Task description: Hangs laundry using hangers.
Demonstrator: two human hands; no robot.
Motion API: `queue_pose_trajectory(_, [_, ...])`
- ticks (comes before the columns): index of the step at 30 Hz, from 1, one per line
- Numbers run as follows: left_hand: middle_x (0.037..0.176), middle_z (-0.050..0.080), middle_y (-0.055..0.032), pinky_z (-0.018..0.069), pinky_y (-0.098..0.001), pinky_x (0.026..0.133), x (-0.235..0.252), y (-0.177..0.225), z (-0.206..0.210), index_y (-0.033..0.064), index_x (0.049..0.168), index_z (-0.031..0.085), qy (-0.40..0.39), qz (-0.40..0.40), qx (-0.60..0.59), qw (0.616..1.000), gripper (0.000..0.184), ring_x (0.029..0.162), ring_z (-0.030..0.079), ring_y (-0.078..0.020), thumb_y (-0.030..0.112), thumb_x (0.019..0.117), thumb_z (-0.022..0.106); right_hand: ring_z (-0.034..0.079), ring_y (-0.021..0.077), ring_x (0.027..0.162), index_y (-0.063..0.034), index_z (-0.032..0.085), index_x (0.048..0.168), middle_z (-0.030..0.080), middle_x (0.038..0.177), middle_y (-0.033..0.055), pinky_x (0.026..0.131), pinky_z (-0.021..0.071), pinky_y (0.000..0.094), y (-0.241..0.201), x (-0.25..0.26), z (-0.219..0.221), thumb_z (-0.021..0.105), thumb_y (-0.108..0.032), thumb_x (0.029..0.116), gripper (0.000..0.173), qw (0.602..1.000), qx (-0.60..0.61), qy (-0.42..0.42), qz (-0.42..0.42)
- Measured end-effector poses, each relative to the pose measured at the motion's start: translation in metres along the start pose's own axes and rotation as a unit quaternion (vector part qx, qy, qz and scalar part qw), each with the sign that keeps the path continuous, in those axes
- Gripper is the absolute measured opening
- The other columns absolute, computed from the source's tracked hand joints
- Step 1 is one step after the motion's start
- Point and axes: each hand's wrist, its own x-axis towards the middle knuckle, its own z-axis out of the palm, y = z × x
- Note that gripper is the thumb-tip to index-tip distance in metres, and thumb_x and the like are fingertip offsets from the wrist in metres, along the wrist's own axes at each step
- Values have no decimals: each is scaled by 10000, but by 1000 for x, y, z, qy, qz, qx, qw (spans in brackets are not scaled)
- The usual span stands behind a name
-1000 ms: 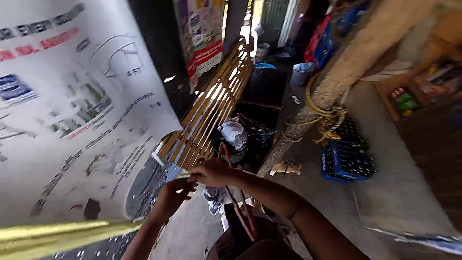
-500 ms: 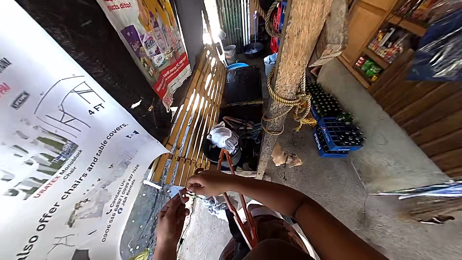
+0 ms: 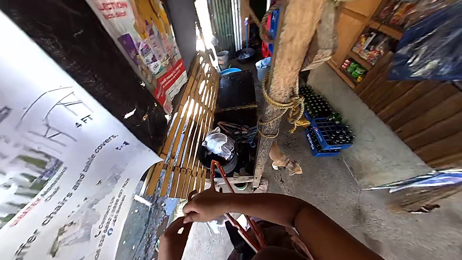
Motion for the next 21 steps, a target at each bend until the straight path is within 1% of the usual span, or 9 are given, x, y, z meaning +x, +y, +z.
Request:
queue_pose_trajectory(2, [939,729,-275,578,-534,830,1,-2,1,-127,953,731,14,38,39,998,185,867,729,-381,39,933,651,669,398,984,56,673,1077,680,982,242,836,500,583,1,-1,0,504,-213,1085,318,1000,8,15,-5])
queue_pose_trajectory(5, [1091,680,-353,502,-610,972,5,3,5,-179,1057,673,31,73,124,989,250,1096,648,-529,28,987,553,681,388,981,59,685,1097,692,992,238,842,511,569,2,-3,-2,520,-189,1077,299,998,24,50,-20])
queue_pose_trajectory(7, [1103,684,-335,474,-612,1014,10,0,9,-163,1052,672,64,113,166,978,244,1165,601,-558,18,994,519,685,377,973,59,685,1098,694,991,232,843,516,558,2,-3,-7,518,-183,1077,295,997,27,62,-33])
queue_pose_trajectory(12, [1001,744,-213,401,-707,970,16,6,-10,-35,957,742,138,186,224,947,219,1141,583,-578,27,976,533,701,348,948,53,709,1083,714,984,210,837,536,538,5,-6,-12,563,-172,1052,271,988,53,124,-71])
queue_pose_trajectory(15, [973,752,-147,402,-629,871,23,20,-25,73,906,773,182,213,247,928,228,1046,626,-485,101,953,552,704,308,914,48,718,1049,718,958,187,815,548,501,1,-8,-23,586,-179,1038,263,982,56,156,-95])
queue_pose_trajectory(16, [999,737,-173,402,-627,853,25,26,-28,96,887,780,193,211,245,926,218,1018,624,-481,144,947,576,699,300,900,51,716,1038,714,946,184,804,546,488,-2,-10,-27,583,-185,1037,271,980,54,164,-97])
queue_pose_trajectory(17, [1053,690,-233,395,-655,859,26,34,-33,97,885,783,194,201,236,931,196,1012,600,-508,183,948,619,699,289,887,53,716,1031,715,938,182,799,549,474,-4,-11,-31,580,-193,1037,281,978,52,174,-98])
queue_pose_trajectory(18, [1087,669,-260,398,-669,866,28,42,-37,99,886,782,194,192,234,933,173,1013,593,-522,192,944,647,697,276,879,53,713,1032,714,936,178,800,550,463,-6,-13,-35,569,-200,1042,291,978,53,180,-95])
queue_pose_trajectory(21, [1085,677,-229,443,-661,871,34,47,-33,75,919,754,191,194,241,932,141,1021,625,-481,133,957,631,671,207,791,48,707,989,697,871,145,747,560,382,-4,-14,-36,575,-180,1035,267,974,59,199,-95])
